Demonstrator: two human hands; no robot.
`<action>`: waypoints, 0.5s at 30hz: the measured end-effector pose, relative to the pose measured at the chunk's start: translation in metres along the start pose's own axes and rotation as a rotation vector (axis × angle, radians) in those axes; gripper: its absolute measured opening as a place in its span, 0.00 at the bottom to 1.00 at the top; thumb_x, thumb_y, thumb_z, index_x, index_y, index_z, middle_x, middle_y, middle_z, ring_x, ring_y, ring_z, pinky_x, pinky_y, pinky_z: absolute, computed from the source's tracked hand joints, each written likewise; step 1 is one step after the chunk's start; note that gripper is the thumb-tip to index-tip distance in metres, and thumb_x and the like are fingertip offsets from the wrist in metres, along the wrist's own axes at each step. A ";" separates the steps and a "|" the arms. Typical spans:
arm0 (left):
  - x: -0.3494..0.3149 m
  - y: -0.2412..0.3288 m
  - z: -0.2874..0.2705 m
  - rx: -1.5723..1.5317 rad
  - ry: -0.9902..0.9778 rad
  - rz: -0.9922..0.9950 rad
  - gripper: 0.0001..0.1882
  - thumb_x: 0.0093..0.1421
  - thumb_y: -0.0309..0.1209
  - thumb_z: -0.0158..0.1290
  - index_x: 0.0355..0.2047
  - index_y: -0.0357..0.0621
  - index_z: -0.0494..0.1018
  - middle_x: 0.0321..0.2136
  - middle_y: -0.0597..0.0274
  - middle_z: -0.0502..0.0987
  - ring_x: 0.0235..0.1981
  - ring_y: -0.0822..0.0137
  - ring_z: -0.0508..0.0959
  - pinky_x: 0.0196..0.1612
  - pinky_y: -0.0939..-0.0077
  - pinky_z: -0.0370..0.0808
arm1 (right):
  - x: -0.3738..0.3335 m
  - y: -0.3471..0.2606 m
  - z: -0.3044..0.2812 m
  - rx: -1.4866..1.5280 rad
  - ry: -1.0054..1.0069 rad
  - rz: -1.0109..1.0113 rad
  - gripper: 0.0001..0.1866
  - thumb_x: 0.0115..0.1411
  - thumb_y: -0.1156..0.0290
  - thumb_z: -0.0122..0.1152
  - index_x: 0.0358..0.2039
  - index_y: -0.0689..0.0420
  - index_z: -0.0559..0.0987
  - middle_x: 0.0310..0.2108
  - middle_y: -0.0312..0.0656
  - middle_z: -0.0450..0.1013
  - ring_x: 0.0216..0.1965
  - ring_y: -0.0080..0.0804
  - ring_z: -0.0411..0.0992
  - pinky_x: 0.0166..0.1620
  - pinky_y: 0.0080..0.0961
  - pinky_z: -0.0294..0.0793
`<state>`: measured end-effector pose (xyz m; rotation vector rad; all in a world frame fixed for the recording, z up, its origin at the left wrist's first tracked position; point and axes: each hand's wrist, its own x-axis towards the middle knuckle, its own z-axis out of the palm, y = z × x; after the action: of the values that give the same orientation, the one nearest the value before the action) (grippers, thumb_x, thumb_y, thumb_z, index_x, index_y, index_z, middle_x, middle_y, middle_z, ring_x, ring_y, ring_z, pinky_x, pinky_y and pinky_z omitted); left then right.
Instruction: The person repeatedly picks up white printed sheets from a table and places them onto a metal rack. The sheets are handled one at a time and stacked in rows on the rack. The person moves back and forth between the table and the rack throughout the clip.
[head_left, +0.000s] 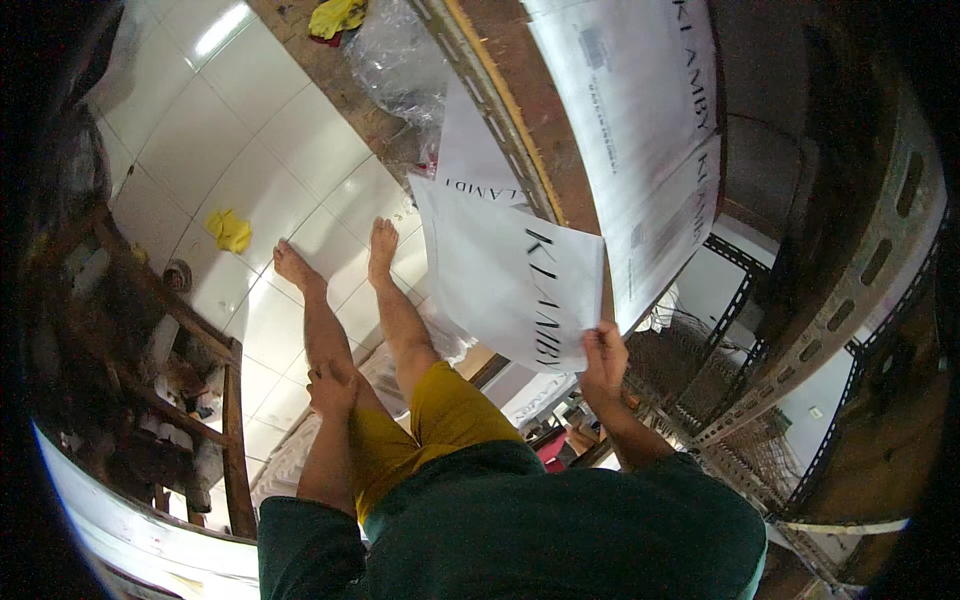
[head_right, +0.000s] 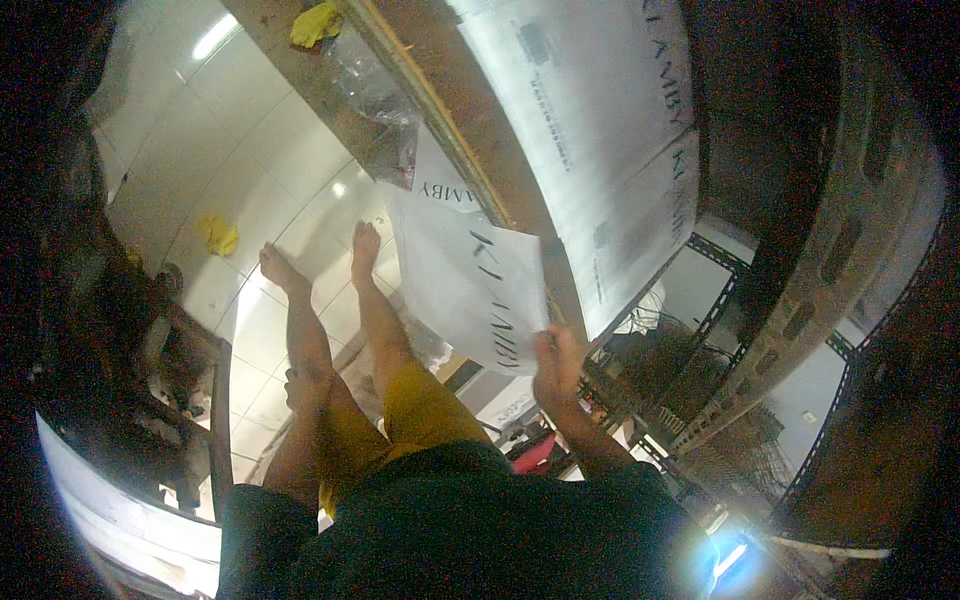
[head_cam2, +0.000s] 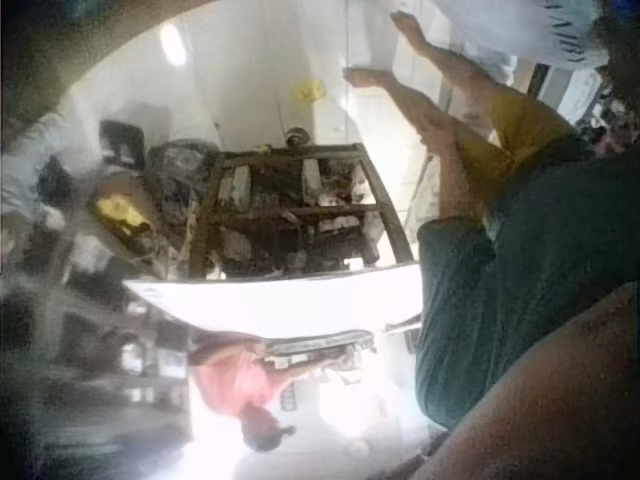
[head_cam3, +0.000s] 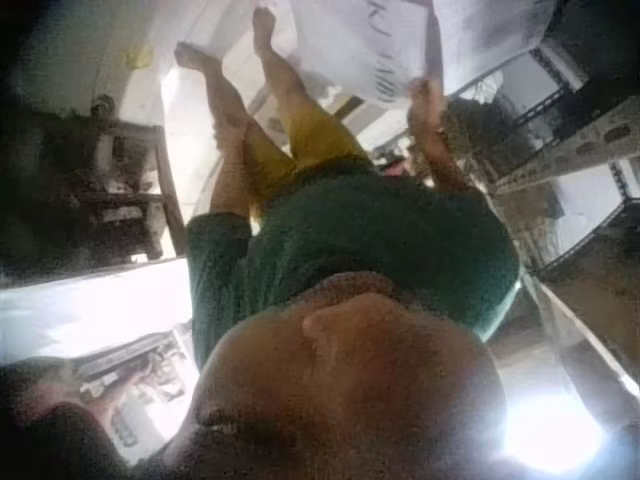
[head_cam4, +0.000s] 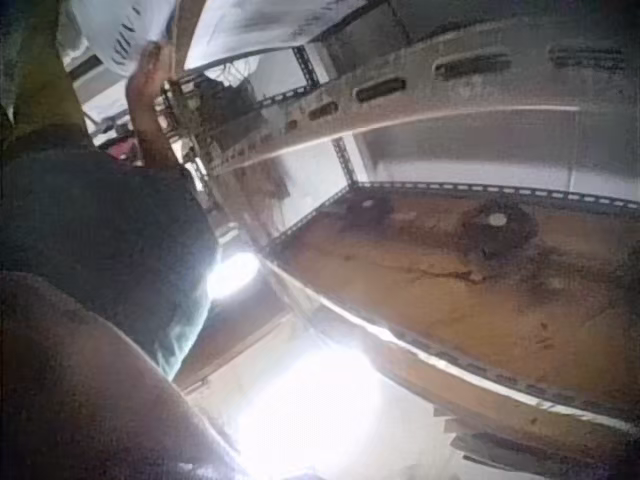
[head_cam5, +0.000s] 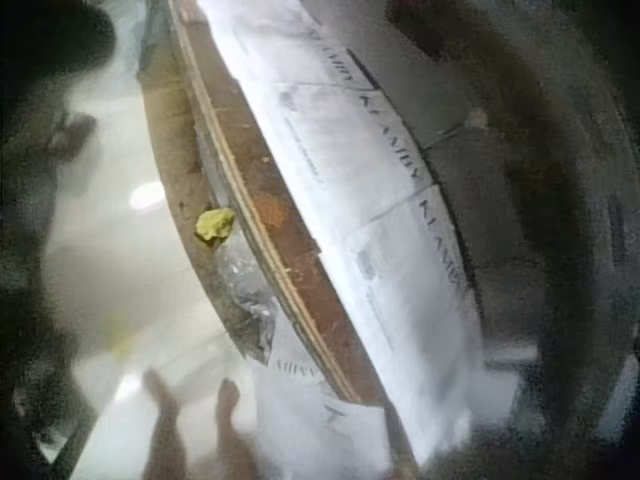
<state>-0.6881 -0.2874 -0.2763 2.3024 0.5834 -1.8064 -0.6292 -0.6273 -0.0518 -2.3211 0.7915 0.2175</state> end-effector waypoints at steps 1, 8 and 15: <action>-0.001 0.002 0.000 0.013 0.017 0.009 0.38 0.42 0.48 0.54 0.53 0.54 0.56 0.49 0.53 0.58 0.48 0.51 0.63 0.42 0.56 0.69 | -0.004 0.001 -0.011 0.027 0.045 0.024 0.06 0.58 0.77 0.44 0.33 0.63 0.68 0.25 0.35 0.66 0.30 0.18 0.62 0.35 0.16 0.62; -0.017 -0.019 -0.003 0.032 0.128 0.142 0.34 0.46 0.49 0.52 0.52 0.49 0.58 0.50 0.51 0.59 0.47 0.51 0.64 0.42 0.57 0.70 | -0.044 0.004 -0.039 -0.116 0.053 -0.092 0.05 0.56 0.77 0.45 0.31 0.64 0.69 0.23 0.37 0.66 0.25 0.21 0.62 0.31 0.18 0.63; -0.024 -0.002 -0.031 -0.198 0.253 0.504 0.30 0.46 0.47 0.53 0.46 0.43 0.65 0.37 0.45 0.71 0.41 0.49 0.71 0.42 0.62 0.68 | -0.088 0.015 -0.021 -0.197 -0.023 -0.262 0.10 0.49 0.79 0.46 0.34 0.61 0.70 0.29 0.53 0.69 0.32 0.51 0.68 0.35 0.37 0.67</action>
<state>-0.6655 -0.2788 -0.2452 2.2864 0.1719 -1.1883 -0.7096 -0.6071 -0.0126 -2.5734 0.4652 0.2129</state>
